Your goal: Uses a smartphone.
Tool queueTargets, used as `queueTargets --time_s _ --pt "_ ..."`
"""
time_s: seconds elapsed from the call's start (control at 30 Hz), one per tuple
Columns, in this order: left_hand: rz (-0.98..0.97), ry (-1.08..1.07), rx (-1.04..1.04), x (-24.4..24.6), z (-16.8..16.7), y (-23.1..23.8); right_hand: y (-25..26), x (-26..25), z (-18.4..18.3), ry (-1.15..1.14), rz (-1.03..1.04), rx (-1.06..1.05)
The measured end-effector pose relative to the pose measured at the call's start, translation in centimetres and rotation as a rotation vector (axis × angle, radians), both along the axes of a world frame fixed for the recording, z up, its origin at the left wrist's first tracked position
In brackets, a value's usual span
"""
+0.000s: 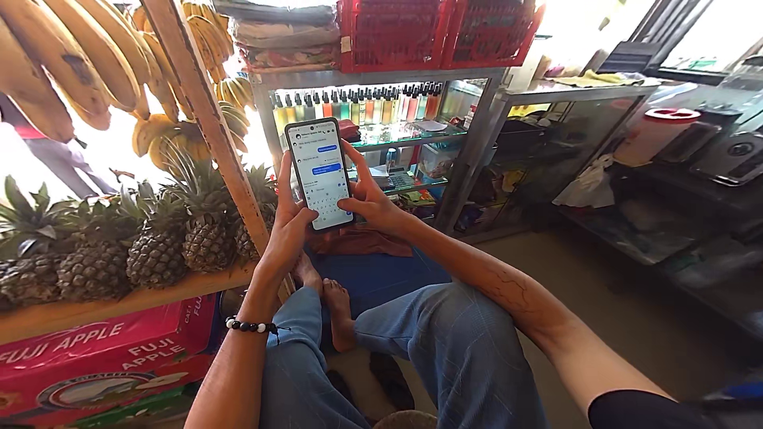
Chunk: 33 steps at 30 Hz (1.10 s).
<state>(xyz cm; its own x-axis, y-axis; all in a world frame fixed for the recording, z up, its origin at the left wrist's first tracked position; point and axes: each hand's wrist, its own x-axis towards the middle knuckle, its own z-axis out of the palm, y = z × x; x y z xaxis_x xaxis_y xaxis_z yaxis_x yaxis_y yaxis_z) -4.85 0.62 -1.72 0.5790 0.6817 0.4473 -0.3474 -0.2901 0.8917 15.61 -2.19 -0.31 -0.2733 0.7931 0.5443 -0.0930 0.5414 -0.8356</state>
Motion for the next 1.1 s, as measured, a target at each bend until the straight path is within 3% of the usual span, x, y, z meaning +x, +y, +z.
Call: queueTargets --time_s 0.23,0.4,0.6,1.1 --pt "-0.022 -0.015 0.012 -0.4 0.1 0.0 -0.4 -0.6 0.2 0.006 -0.007 -0.032" --pt "0.242 0.177 0.017 0.0 0.3 -1.3 -1.3 0.3 0.7 -0.145 -0.117 -0.045" --pt "0.031 0.045 0.024 0.1 0.7 0.1 -0.4 0.2 0.0 -0.14 -0.147 -0.017" --pt "0.049 0.106 -0.006 -0.4 0.5 -0.5 -0.1 0.5 -0.4 -0.076 -0.065 -0.055"
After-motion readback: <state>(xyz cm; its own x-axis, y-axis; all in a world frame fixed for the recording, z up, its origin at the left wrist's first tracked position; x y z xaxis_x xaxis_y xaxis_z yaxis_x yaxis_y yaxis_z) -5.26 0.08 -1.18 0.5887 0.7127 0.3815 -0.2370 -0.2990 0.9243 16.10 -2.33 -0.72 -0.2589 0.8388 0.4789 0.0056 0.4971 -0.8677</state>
